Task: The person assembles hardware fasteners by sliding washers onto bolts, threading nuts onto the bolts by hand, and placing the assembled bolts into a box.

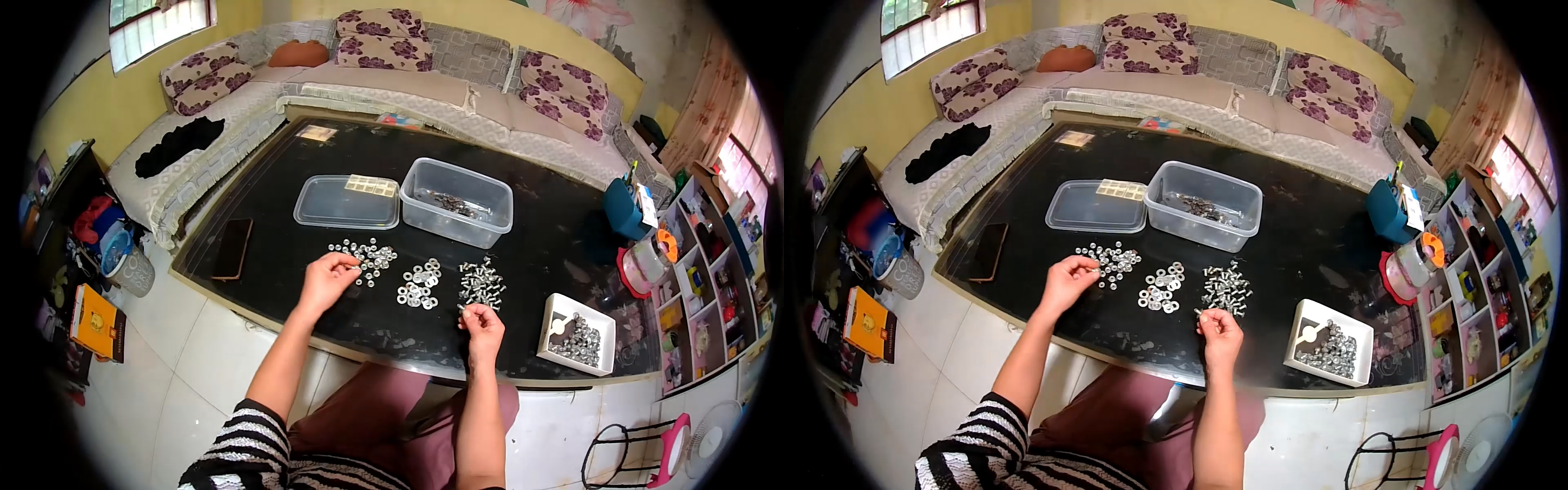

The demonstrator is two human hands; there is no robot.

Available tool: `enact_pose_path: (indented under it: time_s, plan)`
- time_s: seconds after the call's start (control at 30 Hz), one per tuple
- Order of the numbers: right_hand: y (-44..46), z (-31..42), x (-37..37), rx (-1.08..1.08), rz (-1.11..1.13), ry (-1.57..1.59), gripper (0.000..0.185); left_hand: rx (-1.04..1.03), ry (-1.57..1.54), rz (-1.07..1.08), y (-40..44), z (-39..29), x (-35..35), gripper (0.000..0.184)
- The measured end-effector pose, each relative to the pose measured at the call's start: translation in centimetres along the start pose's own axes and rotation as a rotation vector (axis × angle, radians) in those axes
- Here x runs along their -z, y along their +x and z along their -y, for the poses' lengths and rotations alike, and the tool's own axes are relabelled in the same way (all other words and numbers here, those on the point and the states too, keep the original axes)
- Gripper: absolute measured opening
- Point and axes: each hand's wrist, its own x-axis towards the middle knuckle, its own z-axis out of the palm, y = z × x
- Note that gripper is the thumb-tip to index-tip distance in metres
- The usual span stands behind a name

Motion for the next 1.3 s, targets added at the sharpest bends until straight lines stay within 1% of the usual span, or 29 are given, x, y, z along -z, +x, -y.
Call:
enact_pose_path:
  time_s: [0.13, 0.27, 0.33, 0.5, 0.57, 0.7, 0.8, 0.87, 0.9, 1.0, 1.07, 1.1, 1.2, 1.3]
  plan:
    - [0.1, -0.4, 0.1, -0.003, 0.002, -0.018, 0.005, 0.102, 0.131, -0.011, 0.6, 0.9, 2.6, 0.017]
    - [0.1, -0.5, 0.0, -0.005, 0.007, -0.033, 0.005, 0.103, 0.159, 0.013, 0.9, 1.8, 2.7, 0.019]
    - [0.1, -0.4, 0.0, -0.008, 0.007, -0.039, 0.005, 0.094, 0.280, 0.053, 1.0, 1.8, 2.5, 0.020]
    - [0.0, -0.3, 0.0, 0.009, 0.010, -0.038, 0.005, 0.114, 0.290, 0.091, 1.2, 2.4, 2.1, 0.020]
    - [-0.1, 0.0, -0.3, -0.008, -0.014, -0.051, 0.003, 0.048, 0.334, 0.072, 1.1, 2.7, 2.1, 0.019]
    - [0.0, -0.3, -0.1, -0.007, -0.008, -0.033, 0.003, 0.004, 0.336, 0.056, 0.9, 2.5, 1.8, 0.018]
    - [-0.1, -0.1, -0.1, -0.017, -0.012, -0.019, 0.004, -0.056, 0.295, 0.028, 0.5, 1.2, 0.9, 0.017]
    - [0.0, -0.3, -0.2, -0.031, 0.023, -0.022, 0.004, -0.016, 0.094, 0.124, -0.2, 0.1, -0.5, 0.016]
    - [-0.1, -0.2, -0.3, -0.022, 0.035, -0.018, 0.004, -0.056, 0.076, 0.195, -0.7, -0.3, -1.5, 0.016]
    - [-0.1, -0.4, -0.3, -0.047, 0.058, -0.001, 0.006, -0.066, -0.133, 0.431, -1.9, -1.2, -4.8, 0.023]
    - [-0.2, -0.3, -0.3, -0.060, 0.061, -0.020, 0.006, -0.030, -0.288, 0.517, -2.5, -1.4, -7.3, 0.029]
    - [-0.3, -0.1, -0.4, -0.063, 0.059, -0.032, 0.006, 0.003, -0.303, 0.600, -2.6, -1.9, -8.0, 0.034]
    - [-0.3, 0.1, -0.4, -0.068, 0.070, -0.043, 0.006, 0.084, -0.396, 0.651, -3.0, -2.9, -10.0, 0.038]
    - [-0.3, 0.2, -0.5, -0.062, 0.103, -0.026, 0.006, 0.061, -0.453, 0.635, -2.9, -3.0, -11.3, 0.033]
